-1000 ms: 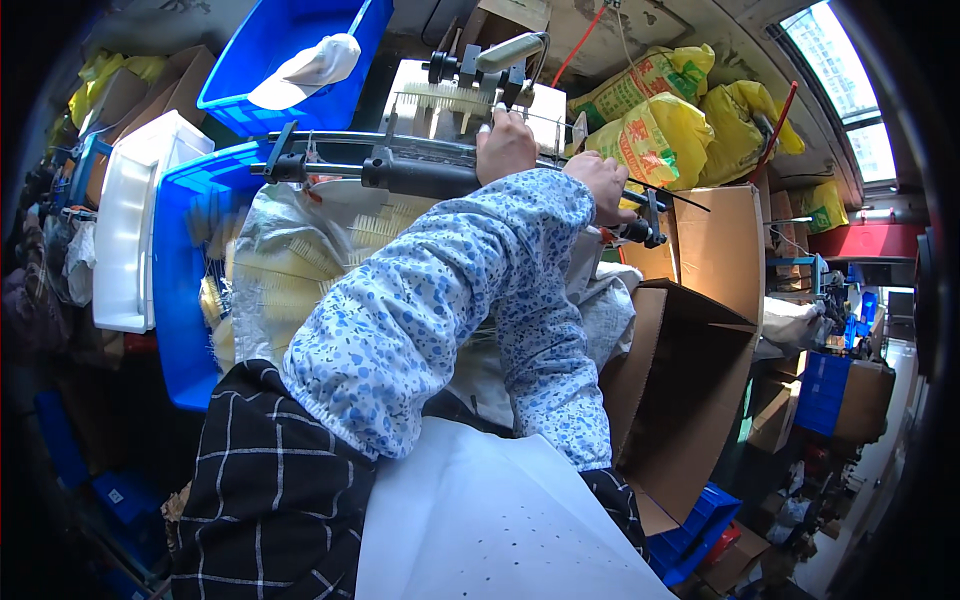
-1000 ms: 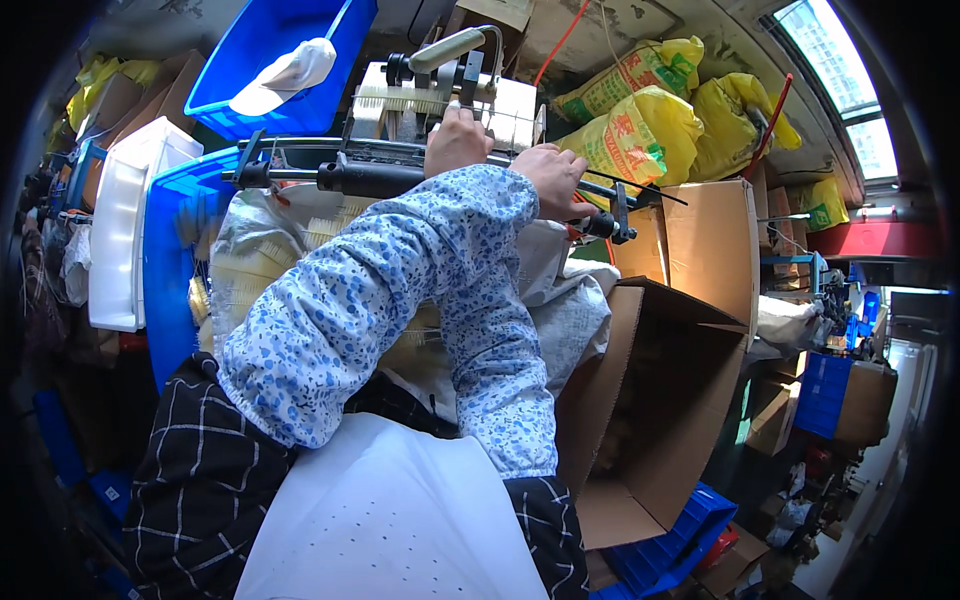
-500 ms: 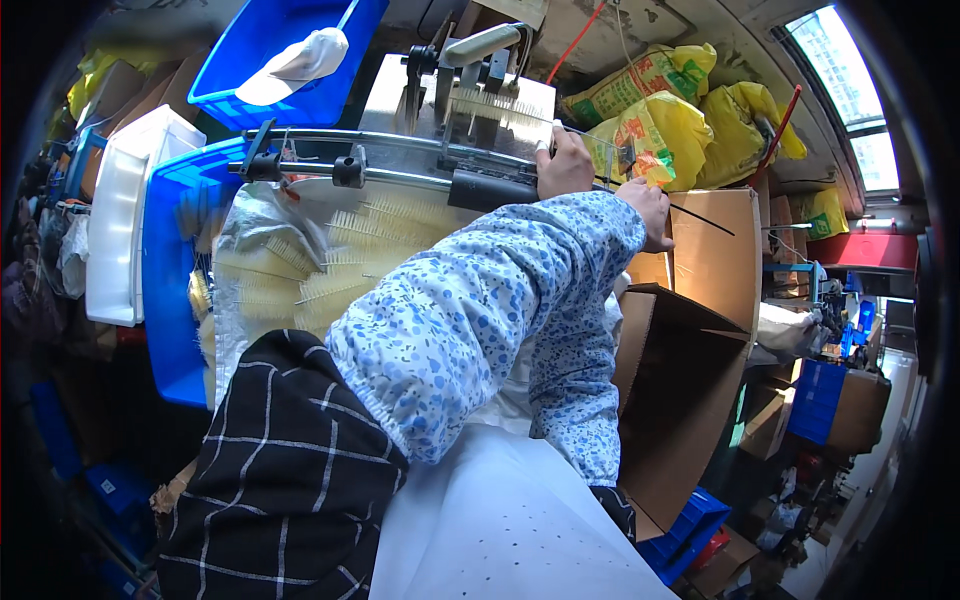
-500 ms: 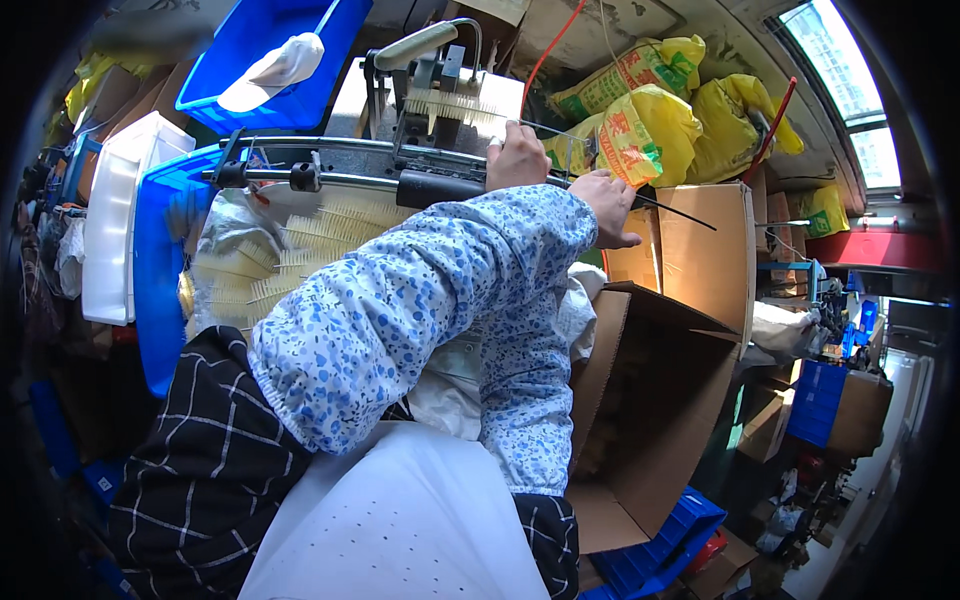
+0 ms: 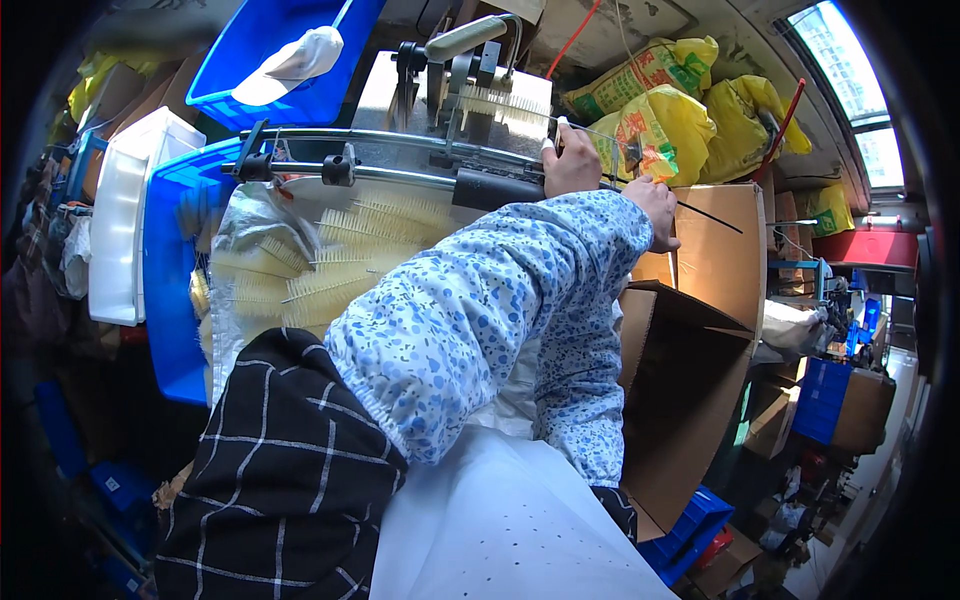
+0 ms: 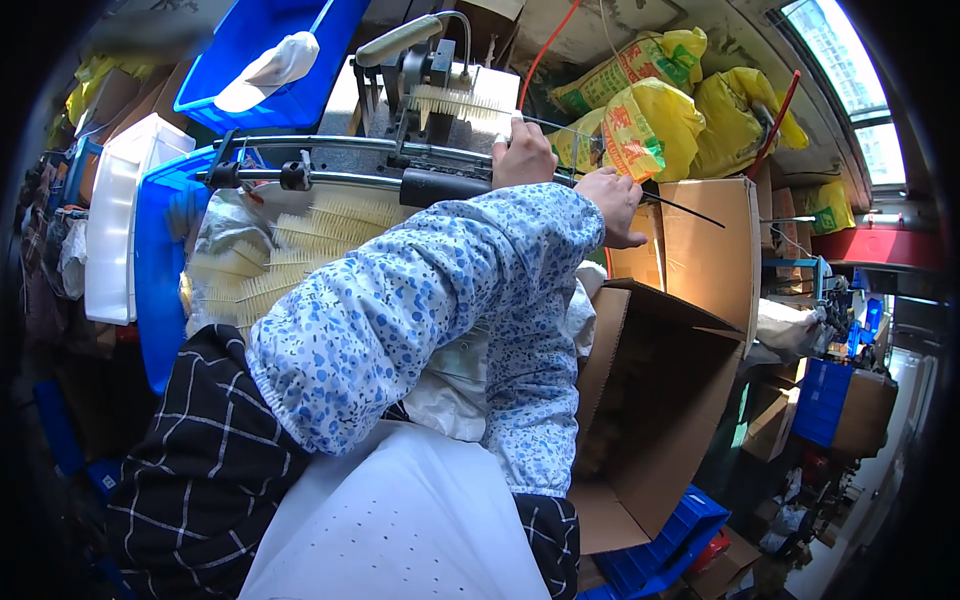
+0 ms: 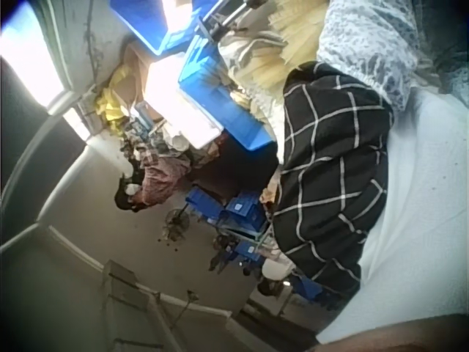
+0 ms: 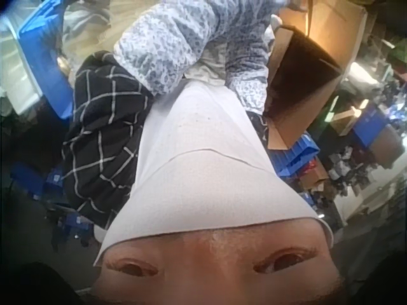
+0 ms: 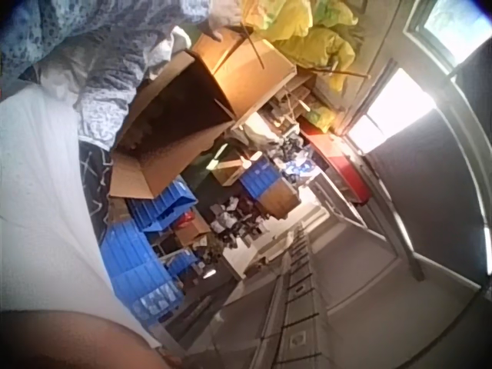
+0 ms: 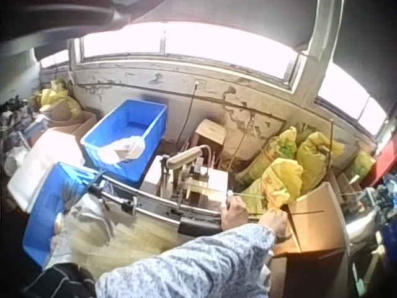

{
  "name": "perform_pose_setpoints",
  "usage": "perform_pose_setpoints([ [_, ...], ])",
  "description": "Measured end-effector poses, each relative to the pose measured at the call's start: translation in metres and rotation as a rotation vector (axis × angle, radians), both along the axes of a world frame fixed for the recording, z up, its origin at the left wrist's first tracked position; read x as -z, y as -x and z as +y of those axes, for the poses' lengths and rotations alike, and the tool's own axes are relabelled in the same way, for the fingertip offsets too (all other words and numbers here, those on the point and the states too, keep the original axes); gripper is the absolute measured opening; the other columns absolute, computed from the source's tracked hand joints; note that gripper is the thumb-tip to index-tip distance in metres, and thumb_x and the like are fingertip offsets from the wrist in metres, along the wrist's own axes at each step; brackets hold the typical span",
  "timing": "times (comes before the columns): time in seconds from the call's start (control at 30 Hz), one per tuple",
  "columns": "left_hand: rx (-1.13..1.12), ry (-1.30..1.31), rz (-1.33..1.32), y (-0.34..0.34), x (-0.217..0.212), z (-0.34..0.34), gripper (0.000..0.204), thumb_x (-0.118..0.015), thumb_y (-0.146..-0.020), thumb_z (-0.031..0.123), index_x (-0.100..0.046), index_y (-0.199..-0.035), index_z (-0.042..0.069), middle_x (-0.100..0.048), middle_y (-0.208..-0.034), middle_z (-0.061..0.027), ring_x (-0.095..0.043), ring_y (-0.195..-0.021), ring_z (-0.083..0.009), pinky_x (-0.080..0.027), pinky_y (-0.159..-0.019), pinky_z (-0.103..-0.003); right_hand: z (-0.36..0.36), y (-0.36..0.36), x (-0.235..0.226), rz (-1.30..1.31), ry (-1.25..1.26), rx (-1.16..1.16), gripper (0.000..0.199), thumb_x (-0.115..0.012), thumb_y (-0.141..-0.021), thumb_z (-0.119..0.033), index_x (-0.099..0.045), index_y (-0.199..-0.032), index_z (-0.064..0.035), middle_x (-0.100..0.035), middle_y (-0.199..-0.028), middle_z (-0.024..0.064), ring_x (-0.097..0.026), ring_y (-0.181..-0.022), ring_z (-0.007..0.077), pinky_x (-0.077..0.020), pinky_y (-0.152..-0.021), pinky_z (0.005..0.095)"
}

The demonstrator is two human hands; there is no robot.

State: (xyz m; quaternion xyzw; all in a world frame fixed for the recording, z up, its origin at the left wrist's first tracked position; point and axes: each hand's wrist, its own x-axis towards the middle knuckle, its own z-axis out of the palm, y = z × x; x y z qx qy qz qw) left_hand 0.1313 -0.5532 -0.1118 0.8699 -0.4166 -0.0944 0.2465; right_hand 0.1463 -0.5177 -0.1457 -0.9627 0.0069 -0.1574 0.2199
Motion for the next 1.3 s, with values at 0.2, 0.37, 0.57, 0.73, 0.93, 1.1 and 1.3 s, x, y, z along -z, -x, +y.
perform_pose_setpoints([
  [0.2, -0.161, 0.193, -0.191, 0.005, 0.036, -0.030, 0.065, -0.050, -0.076, 0.054, -0.050, -0.109, -0.002, -0.054, -0.109, -0.0151, -0.045, -0.112, -0.0262, -0.022, -0.103, -0.036, -0.014, 0.003, -0.011, 0.111, 0.070, 0.059, 0.040, -0.060, -0.077, -0.021, -0.053, -0.114, -0.0081, -0.057, -0.105, 0.0078, -0.055, -0.098, 0.0245, -0.0403, -0.085, 0.0381],
  [0.37, 0.312, -0.021, -0.007, 0.026, -0.002, 0.006, 0.051, -0.053, -0.078, 0.046, -0.053, -0.101, 0.000, -0.059, -0.094, -0.0120, -0.056, -0.095, -0.0261, -0.028, -0.099, -0.042, -0.022, 0.008, -0.014, 0.270, 0.263, 0.098, 0.041, -0.052, -0.082, -0.030, -0.051, -0.118, -0.0097, -0.053, -0.118, 0.0080, -0.052, -0.106, 0.0244, -0.0371, -0.089, 0.0419],
  [0.57, 0.564, -0.195, -0.106, 0.111, -0.059, 0.087, 0.036, -0.052, -0.079, 0.029, -0.053, -0.100, 0.001, -0.059, -0.086, -0.0084, -0.058, -0.086, -0.0225, -0.033, -0.093, -0.040, -0.032, -0.003, -0.015, 0.033, 0.130, 0.162, 0.033, -0.050, -0.084, -0.024, -0.053, -0.115, -0.0144, -0.056, -0.106, 0.0086, -0.054, -0.096, 0.0256, -0.0412, -0.083, 0.0420],
  [0.73, 0.733, -0.375, -0.056, 0.133, -0.136, 0.203, 0.034, -0.054, -0.079, 0.021, -0.051, -0.107, 0.001, -0.058, -0.086, -0.0082, -0.059, -0.083, -0.0199, -0.036, -0.090, -0.038, -0.061, -0.027, -0.010, 0.030, 0.452, -0.053, 0.025, -0.046, -0.083, -0.020, -0.059, -0.104, -0.0188, -0.058, -0.098, 0.0041, -0.054, -0.091, 0.0242, -0.0430, -0.079, 0.0374],
  [0.93, 0.513, -0.240, 0.146, 0.133, -0.135, 0.326, 0.045, -0.055, -0.083, 0.029, -0.044, -0.119, 0.004, -0.057, -0.102, -0.0110, -0.054, -0.096, -0.0263, -0.036, -0.093, -0.039, -0.093, -0.005, -0.046, -0.054, 0.539, -0.132, 0.019, -0.047, -0.082, -0.016, -0.060, -0.095, -0.0158, -0.060, -0.092, 0.0054, -0.056, -0.088, 0.0234, -0.0446, -0.078, 0.0351],
  [1.1, 0.244, 0.008, 0.498, 0.156, -0.138, 0.377, 0.046, -0.061, -0.079, 0.020, -0.046, -0.119, 0.005, -0.057, -0.103, -0.0127, -0.054, -0.093, -0.0277, -0.041, -0.085, -0.036, -0.118, 0.063, -0.080, 0.094, -0.030, 0.024, 0.019, -0.048, -0.087, -0.020, -0.061, -0.098, -0.0107, -0.062, -0.077, 0.0080, -0.059, -0.069, 0.0224, -0.0458, -0.065, 0.0298],
  [1.3, 0.118, 0.143, 0.772, 0.183, -0.119, 0.384, 0.041, -0.064, -0.076, 0.013, -0.051, -0.114, 0.005, -0.057, -0.108, -0.0127, -0.054, -0.097, -0.0281, -0.043, -0.082, -0.034, -0.053, 0.184, -0.094, 0.317, -1.546, -0.102, 0.022, -0.045, -0.089, -0.016, -0.054, -0.100, 0.0004, -0.058, -0.069, 0.0055, -0.045, -0.051, 0.0045, -0.0386, -0.051, 0.0169],
])
